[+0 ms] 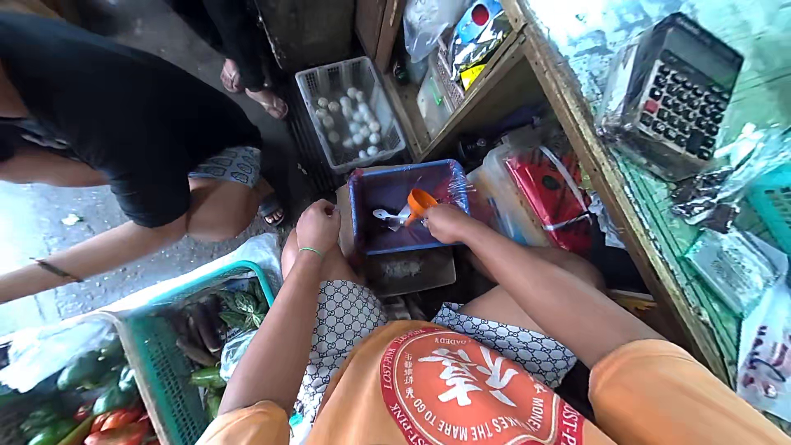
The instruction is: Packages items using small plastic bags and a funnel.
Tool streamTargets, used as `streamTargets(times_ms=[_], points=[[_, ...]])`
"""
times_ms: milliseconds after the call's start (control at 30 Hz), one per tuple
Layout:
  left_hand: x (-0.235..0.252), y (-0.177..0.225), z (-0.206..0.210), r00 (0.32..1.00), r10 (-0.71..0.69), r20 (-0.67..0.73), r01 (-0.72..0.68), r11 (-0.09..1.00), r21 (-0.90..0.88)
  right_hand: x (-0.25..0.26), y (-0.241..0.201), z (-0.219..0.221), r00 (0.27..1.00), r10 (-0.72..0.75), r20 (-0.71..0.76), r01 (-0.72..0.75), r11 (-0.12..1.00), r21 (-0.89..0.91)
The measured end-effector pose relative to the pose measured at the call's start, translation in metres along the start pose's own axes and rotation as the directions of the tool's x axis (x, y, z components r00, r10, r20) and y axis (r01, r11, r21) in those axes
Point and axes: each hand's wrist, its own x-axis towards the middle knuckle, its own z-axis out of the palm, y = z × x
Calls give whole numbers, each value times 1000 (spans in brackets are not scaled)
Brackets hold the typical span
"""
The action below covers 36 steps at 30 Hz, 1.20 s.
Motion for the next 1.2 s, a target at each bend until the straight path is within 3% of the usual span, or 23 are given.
streamTargets(times_ms=[67, 133, 233, 300, 400, 467, 567, 633, 700, 800, 1033, 1133, 1200], points=[[0, 8, 3, 998, 54, 28, -54, 998, -14, -6, 6, 0, 1000, -3, -22, 3, 1000, 11], [-6, 34, 9, 964, 233, 130, -223, 971, -85, -21, 9, -3, 998, -13, -56, 15, 999, 31], [-8, 93, 41, 772, 557, 308, -565, 822, -71, -55, 17, -14, 991, -68, -116, 81, 990, 114], [2, 121, 64, 661, 587, 467, -663, 749, -3, -79, 33, -15, 980, -93, -175, 131, 967, 219], [17, 138, 56, 589, 587, 555, -689, 724, -35, -114, 68, -7, 959, -70, -275, 204, 845, 495], [6, 155, 8, 563, 633, 531, -635, 743, -213, -134, 86, 6, 939, -35, -342, 277, 664, 694], [-33, 187, -61, 647, 677, 351, -533, 731, -426, -148, 77, 28, 886, -58, -459, 459, 231, 858], [-54, 207, -83, 710, 690, 141, -520, 648, -556, -153, 60, 30, 833, -118, -541, 550, 66, 832], [-75, 225, -106, 735, 678, -28, -545, 566, -618, -160, 37, 23, 795, -167, -583, 590, -13, 808], [-99, 245, -141, 695, 707, -132, -650, 538, -537, -162, 11, 13, 732, -188, -655, 666, -6, 746], [-152, 288, -195, 594, 780, -197, -796, 533, -286, -156, -18, -4, 650, -259, -714, 734, -32, 679], [-171, 293, -206, 568, 804, -174, -816, 524, -243, -160, -17, -6, 702, -170, -692, 712, 197, 674], [-173, 292, -207, 557, 813, -170, -822, 510, -255, -177, -11, -5, 672, -145, -726, 738, 220, 638]])
